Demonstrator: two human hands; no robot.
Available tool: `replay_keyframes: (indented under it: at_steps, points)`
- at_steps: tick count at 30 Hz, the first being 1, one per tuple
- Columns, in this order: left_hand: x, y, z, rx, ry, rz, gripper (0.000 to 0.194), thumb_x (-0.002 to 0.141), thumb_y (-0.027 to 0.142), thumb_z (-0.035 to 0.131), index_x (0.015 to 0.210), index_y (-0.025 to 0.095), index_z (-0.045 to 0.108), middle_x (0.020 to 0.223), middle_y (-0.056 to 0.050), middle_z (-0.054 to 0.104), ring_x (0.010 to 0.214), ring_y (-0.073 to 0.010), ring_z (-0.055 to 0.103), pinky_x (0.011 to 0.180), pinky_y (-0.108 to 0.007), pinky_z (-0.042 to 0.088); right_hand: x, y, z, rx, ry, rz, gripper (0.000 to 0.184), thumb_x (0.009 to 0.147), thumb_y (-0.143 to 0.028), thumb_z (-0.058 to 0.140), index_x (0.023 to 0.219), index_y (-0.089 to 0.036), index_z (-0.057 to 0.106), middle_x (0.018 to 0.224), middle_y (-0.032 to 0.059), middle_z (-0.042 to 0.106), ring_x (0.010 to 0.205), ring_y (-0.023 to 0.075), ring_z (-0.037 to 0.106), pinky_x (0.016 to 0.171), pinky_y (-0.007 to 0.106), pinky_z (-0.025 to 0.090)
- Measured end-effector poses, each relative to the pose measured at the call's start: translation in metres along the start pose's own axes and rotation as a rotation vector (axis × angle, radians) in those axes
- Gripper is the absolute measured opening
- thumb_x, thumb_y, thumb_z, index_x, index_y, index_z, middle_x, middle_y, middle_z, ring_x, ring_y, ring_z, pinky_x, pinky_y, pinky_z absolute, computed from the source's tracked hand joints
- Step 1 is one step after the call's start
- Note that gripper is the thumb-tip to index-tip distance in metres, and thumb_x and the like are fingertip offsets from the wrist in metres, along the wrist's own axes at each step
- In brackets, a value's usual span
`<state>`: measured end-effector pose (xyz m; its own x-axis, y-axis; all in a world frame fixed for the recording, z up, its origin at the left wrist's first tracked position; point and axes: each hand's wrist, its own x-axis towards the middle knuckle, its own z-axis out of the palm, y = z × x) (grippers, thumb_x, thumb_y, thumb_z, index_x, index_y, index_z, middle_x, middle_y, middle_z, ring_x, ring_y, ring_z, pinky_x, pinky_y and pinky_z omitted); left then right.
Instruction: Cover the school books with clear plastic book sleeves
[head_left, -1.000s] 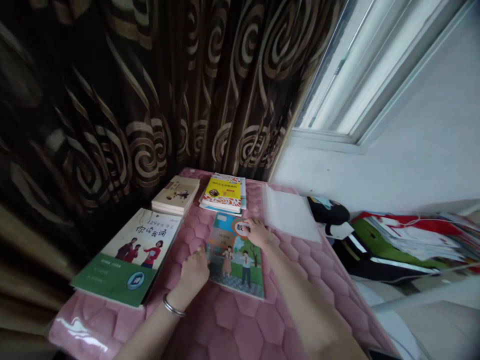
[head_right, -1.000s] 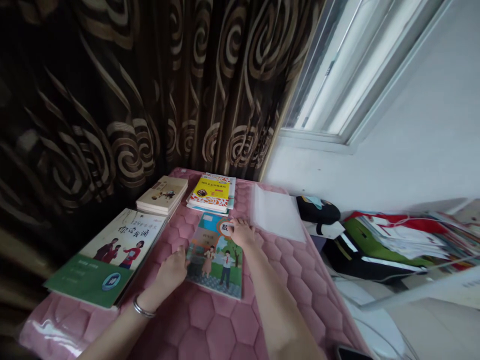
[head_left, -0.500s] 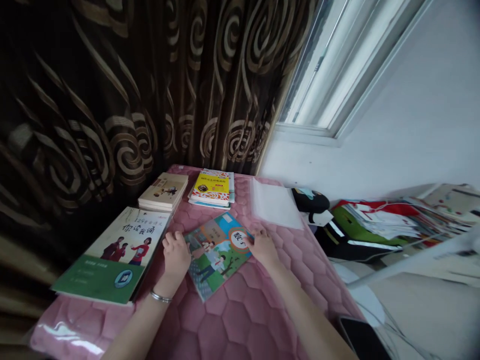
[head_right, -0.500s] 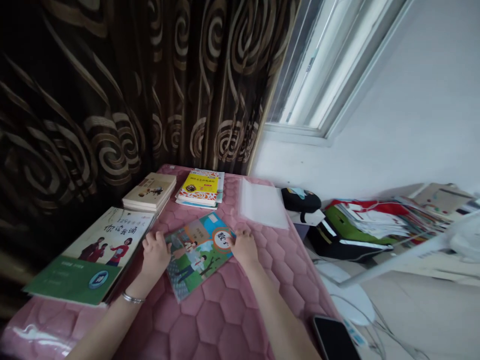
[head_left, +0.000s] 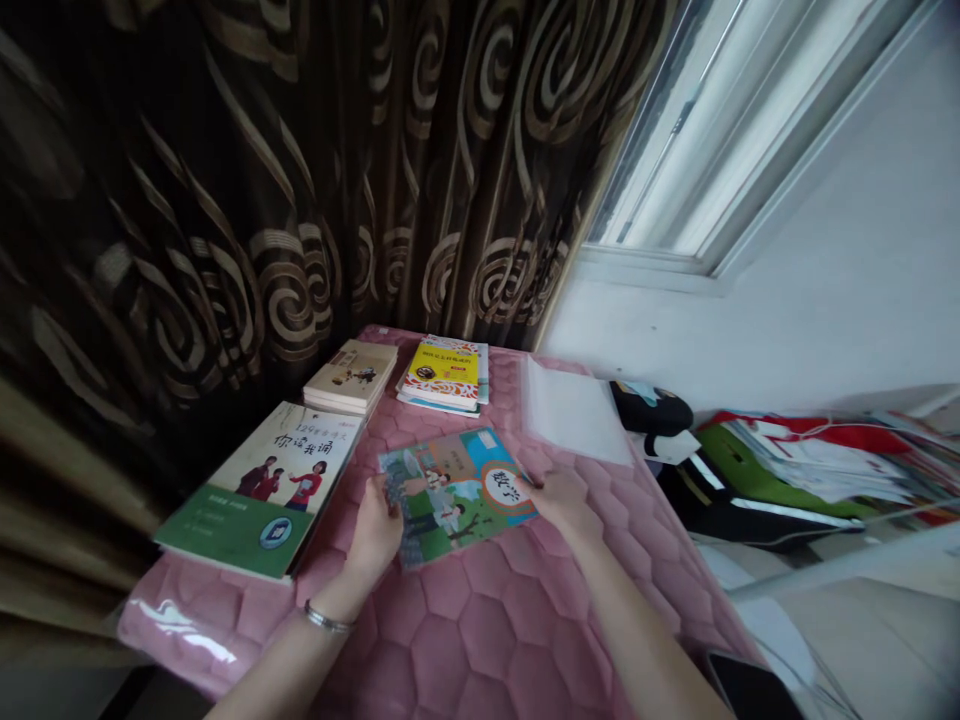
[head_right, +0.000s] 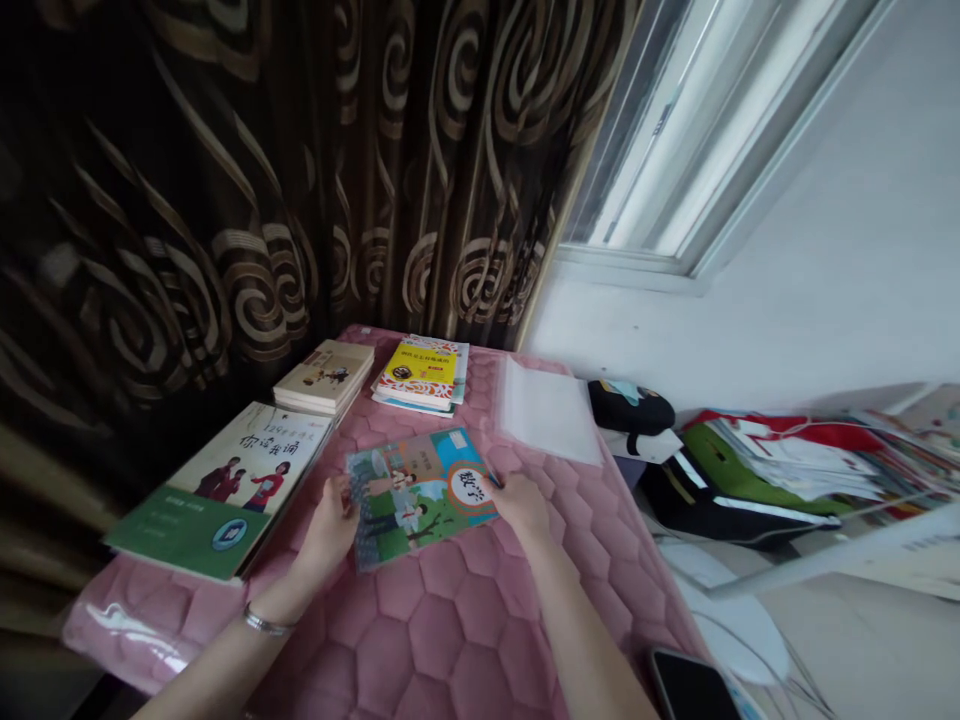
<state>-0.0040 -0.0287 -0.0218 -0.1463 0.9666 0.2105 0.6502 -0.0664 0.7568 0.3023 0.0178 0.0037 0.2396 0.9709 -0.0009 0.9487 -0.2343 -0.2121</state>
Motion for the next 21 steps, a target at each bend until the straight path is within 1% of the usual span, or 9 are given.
replay_keyframes:
  at_steps: [4, 7, 10, 13, 17, 19, 21]
  points:
    - [0.038, 0.012, 0.004, 0.094, -0.103, -0.014, 0.040, 0.079, -0.005, 0.050, 0.114, 0.013, 0.055, 0.113, -0.013, 0.069, 0.109, -0.0204, 0.066, 0.095, -0.031, 0.051, -0.024, 0.021, 0.006, 0.022, -0.024, 0.054, 0.046, 0.089, -0.057, 0.050, 0.074, -0.018, 0.069, 0.078, 0.0124, 0.074, 0.080, 0.0255, 0.070, 0.059, 0.028, 0.042]
    - [0.064, 0.018, 0.014, 0.107, -0.142, 0.010, 0.038, 0.079, -0.006, 0.052, 0.111, 0.014, 0.058, 0.112, -0.012, 0.070, 0.106, -0.0198, 0.067, 0.095, -0.031, 0.050, -0.039, 0.028, 0.010, 0.102, 0.035, 0.027, 0.041, 0.090, -0.051, 0.051, 0.068, -0.020, 0.066, 0.072, 0.0092, 0.072, 0.075, 0.0224, 0.069, 0.059, 0.027, 0.041]
    - [0.078, 0.022, 0.019, 0.118, -0.153, 0.035, 0.036, 0.078, -0.005, 0.056, 0.107, 0.015, 0.061, 0.109, -0.010, 0.070, 0.105, -0.0187, 0.066, 0.094, -0.030, 0.049, -0.047, 0.028, 0.014, 0.178, 0.095, 0.076, 0.037, 0.090, -0.047, 0.052, 0.068, -0.022, 0.066, 0.071, 0.0074, 0.072, 0.073, 0.0216, 0.068, 0.057, 0.027, 0.040]
    - [0.074, 0.021, 0.015, 0.133, -0.136, 0.054, 0.028, 0.078, -0.001, 0.061, 0.100, 0.015, 0.064, 0.107, -0.010, 0.068, 0.107, -0.0187, 0.062, 0.095, -0.030, 0.048, -0.049, 0.025, 0.017, 0.189, 0.139, 0.140, 0.035, 0.091, -0.046, 0.051, 0.073, -0.022, 0.069, 0.075, 0.0083, 0.073, 0.076, 0.0229, 0.068, 0.055, 0.027, 0.038]
    - [0.050, 0.016, -0.002, 0.145, -0.126, 0.069, 0.019, 0.078, 0.008, 0.068, 0.094, 0.017, 0.065, 0.102, -0.006, 0.065, 0.095, -0.0165, 0.062, 0.090, -0.031, 0.049, -0.052, 0.024, 0.020, 0.197, 0.177, 0.145, 0.038, 0.092, -0.047, 0.049, 0.073, -0.022, 0.070, 0.076, 0.0091, 0.073, 0.076, 0.0232, 0.068, 0.055, 0.027, 0.037]
    - [0.036, 0.012, -0.010, 0.122, -0.151, 0.091, 0.022, 0.075, 0.010, 0.072, 0.094, 0.018, 0.066, 0.101, -0.004, 0.064, 0.091, -0.0155, 0.062, 0.088, -0.030, 0.051, -0.052, 0.024, 0.020, 0.196, 0.172, 0.163, 0.039, 0.093, -0.047, 0.047, 0.075, -0.022, 0.071, 0.077, 0.0095, 0.074, 0.076, 0.0232, 0.068, 0.055, 0.027, 0.038]
    - [0.026, 0.009, -0.015, 0.082, -0.181, 0.116, 0.030, 0.070, 0.008, 0.075, 0.097, 0.019, 0.066, 0.104, -0.003, 0.063, 0.093, -0.0154, 0.063, 0.088, -0.030, 0.052, -0.053, 0.023, 0.019, 0.196, 0.157, 0.188, 0.038, 0.093, -0.046, 0.047, 0.079, -0.021, 0.072, 0.079, 0.0099, 0.074, 0.076, 0.0233, 0.069, 0.056, 0.027, 0.038]
